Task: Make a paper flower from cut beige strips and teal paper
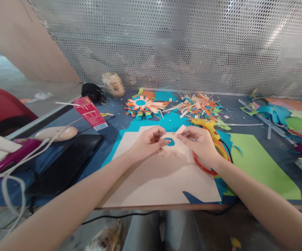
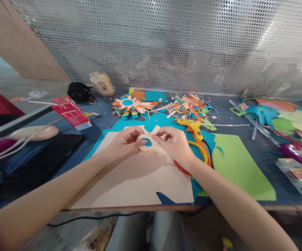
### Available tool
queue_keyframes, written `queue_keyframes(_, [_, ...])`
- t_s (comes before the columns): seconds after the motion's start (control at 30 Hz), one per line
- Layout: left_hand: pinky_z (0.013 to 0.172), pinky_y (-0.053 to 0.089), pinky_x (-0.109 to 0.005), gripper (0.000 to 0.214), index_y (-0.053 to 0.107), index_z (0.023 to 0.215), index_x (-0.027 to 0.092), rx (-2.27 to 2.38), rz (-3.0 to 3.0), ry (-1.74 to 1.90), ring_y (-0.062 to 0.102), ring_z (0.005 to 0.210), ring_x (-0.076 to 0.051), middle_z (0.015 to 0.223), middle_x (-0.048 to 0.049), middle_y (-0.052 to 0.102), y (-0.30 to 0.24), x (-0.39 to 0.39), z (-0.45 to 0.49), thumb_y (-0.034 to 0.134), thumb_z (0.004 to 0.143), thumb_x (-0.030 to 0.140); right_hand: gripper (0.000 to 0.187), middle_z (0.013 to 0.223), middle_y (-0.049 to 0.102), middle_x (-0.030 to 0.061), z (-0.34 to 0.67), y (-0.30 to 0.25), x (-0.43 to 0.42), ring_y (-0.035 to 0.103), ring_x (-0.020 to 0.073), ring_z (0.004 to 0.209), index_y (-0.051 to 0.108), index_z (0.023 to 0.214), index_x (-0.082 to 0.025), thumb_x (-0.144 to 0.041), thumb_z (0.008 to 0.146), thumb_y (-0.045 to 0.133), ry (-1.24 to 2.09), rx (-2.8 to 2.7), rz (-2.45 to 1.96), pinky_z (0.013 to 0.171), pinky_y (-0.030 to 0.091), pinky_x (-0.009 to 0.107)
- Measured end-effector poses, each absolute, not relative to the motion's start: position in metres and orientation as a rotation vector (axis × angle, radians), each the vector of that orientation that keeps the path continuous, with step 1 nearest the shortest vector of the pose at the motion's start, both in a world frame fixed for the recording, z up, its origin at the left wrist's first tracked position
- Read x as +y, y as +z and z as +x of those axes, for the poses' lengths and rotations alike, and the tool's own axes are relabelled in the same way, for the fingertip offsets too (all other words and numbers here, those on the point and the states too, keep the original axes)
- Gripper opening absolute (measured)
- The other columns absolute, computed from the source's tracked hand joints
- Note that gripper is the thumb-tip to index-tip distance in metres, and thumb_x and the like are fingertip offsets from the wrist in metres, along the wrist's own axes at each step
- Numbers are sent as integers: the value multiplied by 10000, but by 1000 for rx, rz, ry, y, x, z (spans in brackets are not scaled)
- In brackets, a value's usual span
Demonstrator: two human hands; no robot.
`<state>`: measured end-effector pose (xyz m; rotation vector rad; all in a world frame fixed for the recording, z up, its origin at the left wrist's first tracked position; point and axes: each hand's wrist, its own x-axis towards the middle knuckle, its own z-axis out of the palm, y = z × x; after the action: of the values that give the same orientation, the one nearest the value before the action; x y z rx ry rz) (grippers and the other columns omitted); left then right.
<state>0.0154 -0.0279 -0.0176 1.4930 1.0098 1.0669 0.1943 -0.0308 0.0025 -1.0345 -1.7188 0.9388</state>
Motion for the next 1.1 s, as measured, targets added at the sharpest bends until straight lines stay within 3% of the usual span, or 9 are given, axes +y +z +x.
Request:
queue_keyframes(0.2, [507, 444, -191, 169, 500, 697, 172, 1026, 1712, 1258, 536, 580, -83, 670, 16, 541, -17, -27, 13, 651, 678, 246, 139, 919, 636, 32, 194, 4, -31, 566, 138, 758, 607, 850, -198, -285, 745, 585, 872, -1811, -985, 676, 458, 278])
queue_keyframes(0.33, [590, 466, -209, 61, 536, 689, 173, 1019, 2061, 1403, 590, 739, -118, 768, -29, 620, -13, -26, 7, 586, 716, 151, 227, 967, 610, 34, 197, 0, -26, 533, 184, 932, 579, 922, -222, -174, 703, 616, 475, -2002, -883, 795, 438, 337])
queue_keyframes(0.5, [631, 470, -202, 143, 539, 695, 183, 920, 2403, 1430, 591, 758, -102, 794, -15, 644, -12, -27, 4, 560, 701, 42, 193, 988, 600, 44, 200, -3, -25, 506, 194, 968, 566, 960, -236, -158, 785, 543, 79, -2217, -701, 878, 389, 385])
queue_keyframes(0.9, [671, 471, -255, 121, 550, 707, 194, 1070, 2228, 1391, 573, 823, -140, 866, -37, 618, -10, -27, 6, 548, 673, 78, 218, 1055, 571, 54, 211, 1, -19, 437, 204, 985, 615, 999, -257, -182, 826, 506, -259, -2280, -702, 893, 385, 397])
queue_keyframes(1.1, [656, 473, -258, 75, 540, 700, 198, 1071, 1945, 1320, 551, 863, -161, 866, -50, 579, -12, -25, 9, 576, 661, 146, 235, 1049, 611, 23, 210, 3, -25, 449, 195, 964, 656, 936, -286, -173, 847, 470, -203, -2294, -726, 866, 413, 386])
